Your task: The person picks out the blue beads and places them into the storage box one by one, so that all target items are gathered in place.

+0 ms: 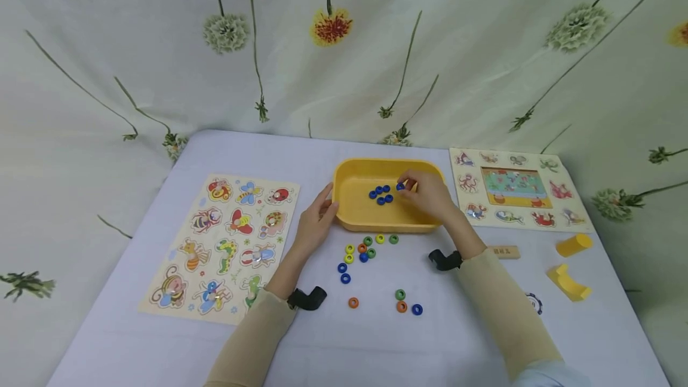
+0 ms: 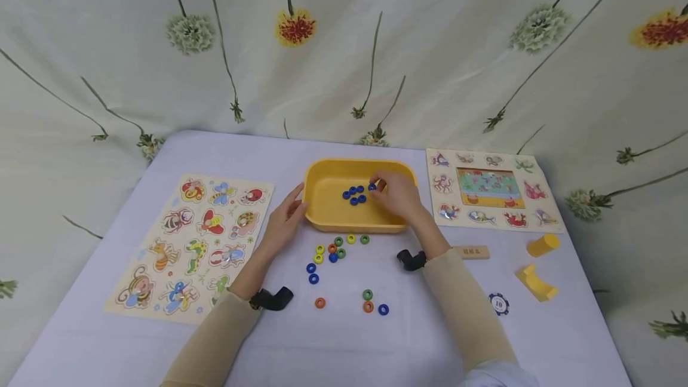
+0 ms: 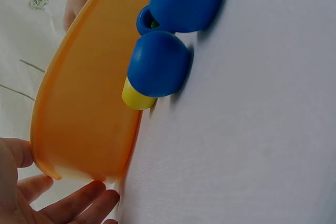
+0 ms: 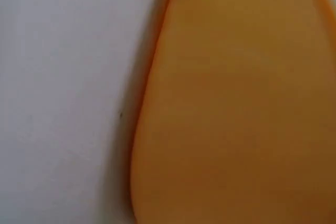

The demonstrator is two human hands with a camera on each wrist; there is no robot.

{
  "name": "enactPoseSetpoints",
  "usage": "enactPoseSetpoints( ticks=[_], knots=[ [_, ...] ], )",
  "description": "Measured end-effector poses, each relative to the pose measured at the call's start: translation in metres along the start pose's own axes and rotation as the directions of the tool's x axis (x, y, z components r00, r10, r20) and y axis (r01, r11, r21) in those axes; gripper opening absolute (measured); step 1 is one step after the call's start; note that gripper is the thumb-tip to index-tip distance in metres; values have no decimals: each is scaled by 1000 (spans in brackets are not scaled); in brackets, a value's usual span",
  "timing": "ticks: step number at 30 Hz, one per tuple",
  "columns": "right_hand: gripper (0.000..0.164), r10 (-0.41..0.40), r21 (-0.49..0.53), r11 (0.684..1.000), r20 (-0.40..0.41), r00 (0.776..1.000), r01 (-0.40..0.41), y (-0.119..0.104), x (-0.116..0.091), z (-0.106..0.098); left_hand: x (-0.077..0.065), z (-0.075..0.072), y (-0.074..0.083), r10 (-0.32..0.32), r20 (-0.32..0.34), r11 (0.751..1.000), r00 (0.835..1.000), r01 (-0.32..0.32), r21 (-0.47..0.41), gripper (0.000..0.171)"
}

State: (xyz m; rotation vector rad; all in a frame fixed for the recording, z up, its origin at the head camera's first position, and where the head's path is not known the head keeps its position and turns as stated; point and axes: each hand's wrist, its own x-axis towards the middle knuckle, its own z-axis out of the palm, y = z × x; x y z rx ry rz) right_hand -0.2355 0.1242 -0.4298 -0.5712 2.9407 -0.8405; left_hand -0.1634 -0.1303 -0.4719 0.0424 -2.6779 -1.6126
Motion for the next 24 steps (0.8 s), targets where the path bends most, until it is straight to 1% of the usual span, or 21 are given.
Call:
enactPoseSetpoints(
  ticks=[4,8,10,13,16,18,21,24],
  knots=[
    [19,46,-49,998,109,993,-41,7,12,8,-1,1,-1,8,1,1000,1000,-8,-6,49],
    [18,83,-76,995,171,982,-71,7,17,12,-1,1,-1,20,3,1000,1000,-20,-9,48],
    [20,93,-69,994,183,979,-82,6,16,11,-1,1,-1,17,4,1000,1000,-17,-6,48],
    [23,83,-34,996,138,987,-79,4,7,8,-1,2,0,13,9,1000,1000,-13,-1,48],
    [24,13,36,999,29,999,-14,-1,-8,4,0,2,-1,11,15,1000,1000,-11,5,49],
    [23,-63,86,994,-43,997,66,-7,-22,3,0,2,-1,12,15,1000,1000,-12,1,49],
    [22,-178,151,969,-112,978,193,-20,-43,6,0,2,-2,12,11,1000,1000,-12,1,48],
    [23,-272,205,933,-131,953,295,-33,-63,13,1,2,-4,14,9,1000,1000,-14,-3,48]
  ],
)
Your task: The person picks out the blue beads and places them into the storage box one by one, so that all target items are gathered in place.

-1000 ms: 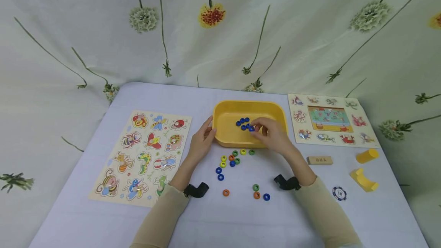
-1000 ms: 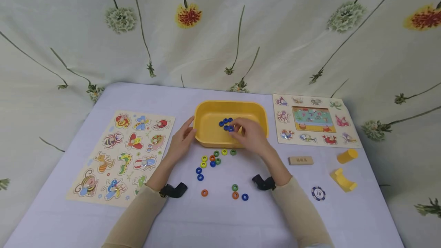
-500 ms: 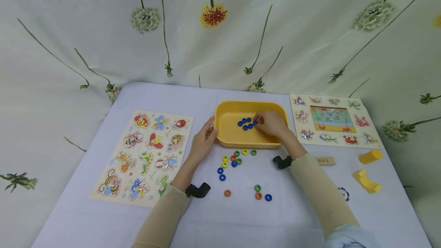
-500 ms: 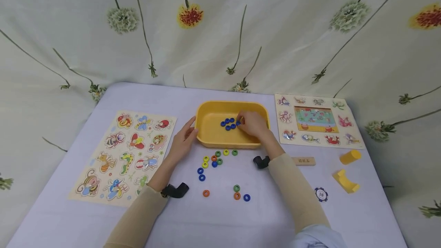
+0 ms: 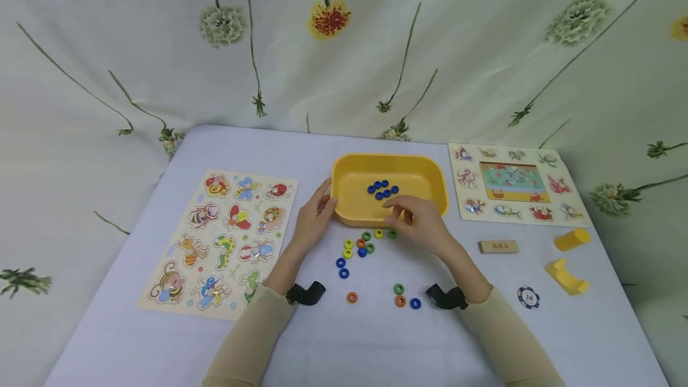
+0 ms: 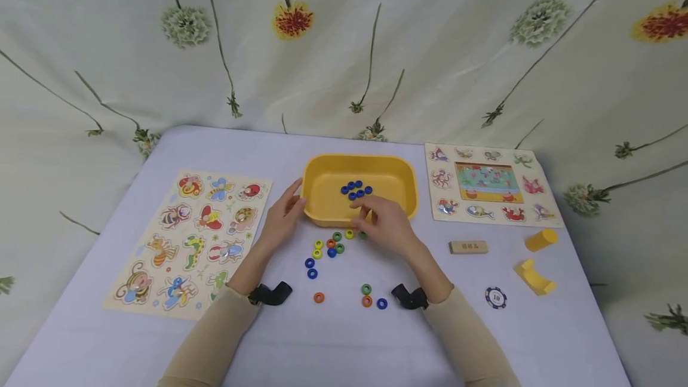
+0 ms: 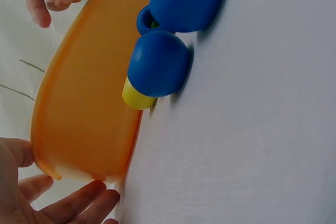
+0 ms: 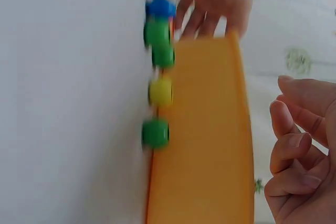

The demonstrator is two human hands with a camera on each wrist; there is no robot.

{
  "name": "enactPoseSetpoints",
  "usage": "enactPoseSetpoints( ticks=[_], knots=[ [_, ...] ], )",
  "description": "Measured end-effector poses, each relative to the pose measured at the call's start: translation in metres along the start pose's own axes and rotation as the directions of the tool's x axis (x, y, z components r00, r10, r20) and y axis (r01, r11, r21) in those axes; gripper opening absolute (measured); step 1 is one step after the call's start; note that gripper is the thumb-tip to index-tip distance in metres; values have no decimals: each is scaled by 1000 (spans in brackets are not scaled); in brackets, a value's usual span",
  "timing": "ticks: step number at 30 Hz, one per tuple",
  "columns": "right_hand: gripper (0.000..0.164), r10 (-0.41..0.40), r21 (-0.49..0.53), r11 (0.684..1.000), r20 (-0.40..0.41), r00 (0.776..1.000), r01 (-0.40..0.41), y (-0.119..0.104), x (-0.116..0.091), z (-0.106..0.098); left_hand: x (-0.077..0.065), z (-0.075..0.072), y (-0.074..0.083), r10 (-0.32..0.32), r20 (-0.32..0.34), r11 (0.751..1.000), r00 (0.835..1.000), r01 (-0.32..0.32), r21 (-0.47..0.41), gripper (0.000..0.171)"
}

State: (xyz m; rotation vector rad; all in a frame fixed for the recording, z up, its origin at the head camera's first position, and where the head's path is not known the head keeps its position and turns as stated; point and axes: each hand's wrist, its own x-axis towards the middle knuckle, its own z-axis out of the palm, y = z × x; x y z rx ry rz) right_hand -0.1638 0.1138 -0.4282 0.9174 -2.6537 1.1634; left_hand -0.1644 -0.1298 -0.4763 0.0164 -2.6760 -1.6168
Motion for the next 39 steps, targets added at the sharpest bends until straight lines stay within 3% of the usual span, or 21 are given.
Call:
enactPoseSetpoints(
  ticks=[6,12,16,30,39],
  knots=[
    [23,-93,58,994,96,991,88,-25,-19,24,0,0,0,-8,3,1000,1000,8,0,48],
    [25,-63,-15,998,191,980,68,-27,-28,44,-1,1,1,-29,0,1000,1000,29,7,48],
    [27,-32,-71,996,208,978,48,-25,-29,51,-3,0,3,-31,4,999,1000,31,13,48],
    [25,9,-120,993,241,970,21,-16,-29,59,-2,0,3,-9,3,1000,1000,9,3,49],
    [21,2,-234,971,248,969,58,-14,-27,67,-2,-1,2,-18,5,1000,1000,18,1,48]
  ],
)
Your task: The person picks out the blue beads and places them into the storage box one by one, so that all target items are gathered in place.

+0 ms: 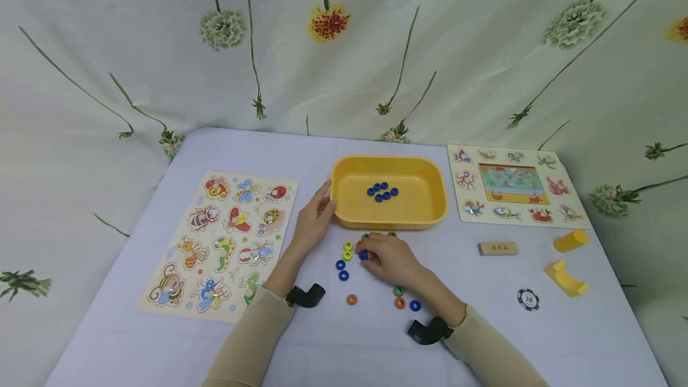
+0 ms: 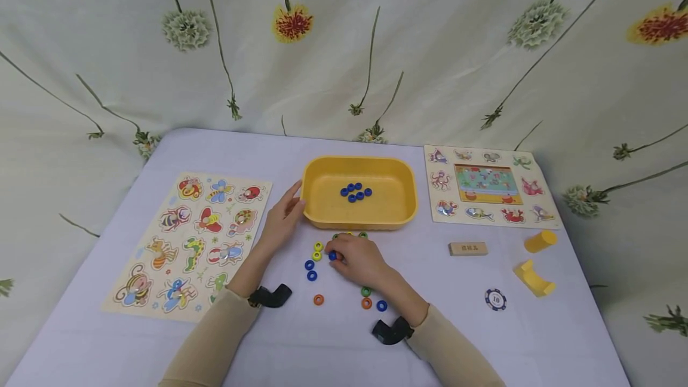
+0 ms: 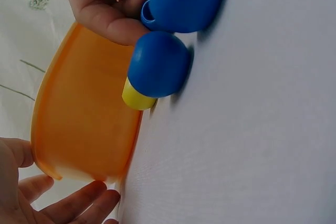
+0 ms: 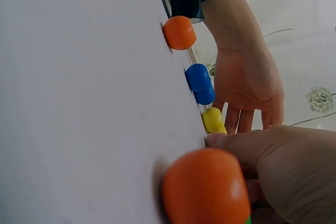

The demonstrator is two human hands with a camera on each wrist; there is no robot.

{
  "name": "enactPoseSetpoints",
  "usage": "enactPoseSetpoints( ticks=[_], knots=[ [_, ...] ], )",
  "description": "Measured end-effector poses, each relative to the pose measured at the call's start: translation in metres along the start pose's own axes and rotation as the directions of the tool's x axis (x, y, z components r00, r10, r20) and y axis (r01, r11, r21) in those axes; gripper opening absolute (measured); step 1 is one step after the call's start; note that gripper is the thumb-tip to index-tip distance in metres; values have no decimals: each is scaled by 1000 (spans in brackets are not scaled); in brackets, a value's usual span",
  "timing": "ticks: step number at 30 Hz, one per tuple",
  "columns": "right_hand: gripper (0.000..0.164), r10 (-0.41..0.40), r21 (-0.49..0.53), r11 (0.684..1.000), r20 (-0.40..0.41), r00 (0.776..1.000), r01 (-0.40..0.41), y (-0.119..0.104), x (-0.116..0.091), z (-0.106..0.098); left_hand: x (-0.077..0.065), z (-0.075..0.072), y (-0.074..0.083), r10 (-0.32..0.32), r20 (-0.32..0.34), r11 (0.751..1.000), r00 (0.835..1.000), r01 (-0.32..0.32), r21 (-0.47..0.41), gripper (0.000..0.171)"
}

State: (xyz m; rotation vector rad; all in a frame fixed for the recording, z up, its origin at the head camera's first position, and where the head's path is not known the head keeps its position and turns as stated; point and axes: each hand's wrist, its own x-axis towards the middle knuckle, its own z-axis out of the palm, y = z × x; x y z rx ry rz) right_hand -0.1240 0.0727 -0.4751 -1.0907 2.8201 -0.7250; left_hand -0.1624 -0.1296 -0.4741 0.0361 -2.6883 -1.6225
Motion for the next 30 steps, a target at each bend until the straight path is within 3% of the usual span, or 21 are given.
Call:
enactPoseSetpoints(
  ticks=[12,22,26,30],
  knots=[
    [28,-8,-66,998,9,1000,9,-5,1,-3,2,-2,1,8,0,1000,1000,-8,5,48],
    [22,-51,-71,996,8,999,51,-5,4,0,3,-3,1,2,-19,1000,1000,-2,5,48],
    [21,-74,-6,997,-49,996,73,-7,2,-8,1,-3,2,-4,-13,1000,1000,4,5,49],
    [20,-86,102,989,-177,980,105,2,8,-42,-1,-2,4,2,-4,1000,1000,-2,0,49]
  ],
)
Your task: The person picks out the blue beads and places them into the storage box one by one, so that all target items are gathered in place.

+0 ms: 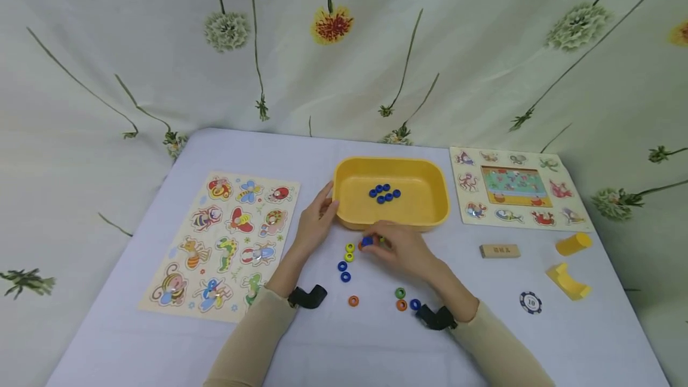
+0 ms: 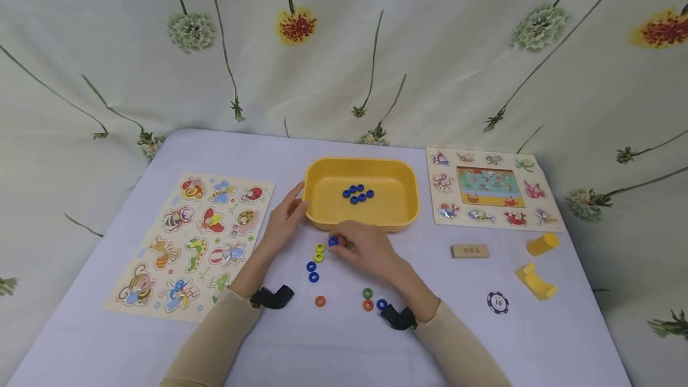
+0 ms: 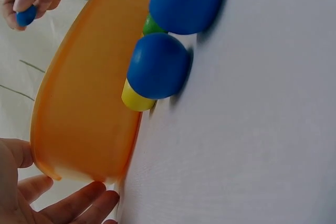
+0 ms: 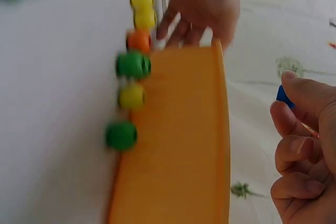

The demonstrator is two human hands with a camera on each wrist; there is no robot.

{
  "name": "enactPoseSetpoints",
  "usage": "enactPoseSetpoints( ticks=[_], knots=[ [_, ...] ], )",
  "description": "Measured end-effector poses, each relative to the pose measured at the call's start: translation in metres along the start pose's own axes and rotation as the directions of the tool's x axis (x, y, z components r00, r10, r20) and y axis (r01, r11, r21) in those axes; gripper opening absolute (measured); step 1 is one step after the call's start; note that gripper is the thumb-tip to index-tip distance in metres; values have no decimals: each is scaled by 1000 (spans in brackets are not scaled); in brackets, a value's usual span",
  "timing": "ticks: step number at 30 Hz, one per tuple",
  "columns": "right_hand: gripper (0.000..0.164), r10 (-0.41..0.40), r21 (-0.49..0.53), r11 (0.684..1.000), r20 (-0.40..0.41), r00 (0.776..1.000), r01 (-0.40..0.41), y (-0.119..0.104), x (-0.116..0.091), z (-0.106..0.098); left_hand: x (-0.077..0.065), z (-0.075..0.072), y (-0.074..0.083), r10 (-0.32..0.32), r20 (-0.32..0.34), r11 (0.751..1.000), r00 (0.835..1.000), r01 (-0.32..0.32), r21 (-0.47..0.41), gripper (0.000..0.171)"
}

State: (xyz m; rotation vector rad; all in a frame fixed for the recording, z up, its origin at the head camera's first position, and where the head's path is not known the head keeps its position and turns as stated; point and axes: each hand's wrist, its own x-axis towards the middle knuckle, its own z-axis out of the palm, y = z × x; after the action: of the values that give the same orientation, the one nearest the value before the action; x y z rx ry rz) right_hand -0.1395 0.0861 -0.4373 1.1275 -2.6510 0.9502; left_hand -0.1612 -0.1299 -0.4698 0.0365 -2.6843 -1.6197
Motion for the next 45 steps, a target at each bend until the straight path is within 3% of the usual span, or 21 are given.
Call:
enactPoseSetpoints(
  ticks=[2,4,7,9,13,17,20,24,27,29,33,36,40,45],
  knots=[
    [20,38,1,999,-56,998,-38,12,11,-19,0,0,0,3,-6,1000,1000,-3,-3,49],
    [19,123,-49,991,-63,990,-126,30,23,-34,-1,0,-1,4,-12,1000,1000,-4,-5,48],
    [20,270,-139,955,44,962,-262,56,35,-43,0,1,-3,2,-9,1000,1000,-2,-2,49],
    [20,326,-196,935,138,935,-297,70,40,-42,0,2,-4,3,-3,1000,1000,-3,-1,49],
    [19,360,-247,920,218,907,-306,82,48,-35,1,3,-4,4,-3,1000,1000,-4,-1,49],
    [20,392,-253,907,220,893,-336,86,51,-31,0,3,-4,9,-2,1000,1000,-9,-12,49],
    [24,410,-204,904,167,897,-375,84,46,-33,0,4,-5,11,2,1000,1000,-11,-16,49],
    [27,337,-72,939,-15,941,-337,65,30,-37,1,3,-6,17,-3,1000,1000,-17,-6,48],
    [25,207,22,978,-140,968,-206,44,16,-36,2,2,-7,26,-5,1000,1000,-26,2,48],
    [23,112,70,992,-163,980,-101,28,7,-30,3,2,-7,29,-5,1000,1000,-29,6,48],
    [22,-20,143,989,-130,991,38,-5,-3,-12,4,1,-6,33,-1,999,999,-33,10,49],
    [23,-73,154,985,-60,996,81,-26,-7,3,4,1,-5,30,0,1000,1000,-30,8,49],
    [25,-89,116,990,66,994,80,-41,-12,21,4,1,-6,28,-3,1000,1000,-28,10,48],
    [26,-33,59,998,172,985,23,-42,-16,36,3,1,-5,35,-5,999,999,-35,16,48]
  ],
)
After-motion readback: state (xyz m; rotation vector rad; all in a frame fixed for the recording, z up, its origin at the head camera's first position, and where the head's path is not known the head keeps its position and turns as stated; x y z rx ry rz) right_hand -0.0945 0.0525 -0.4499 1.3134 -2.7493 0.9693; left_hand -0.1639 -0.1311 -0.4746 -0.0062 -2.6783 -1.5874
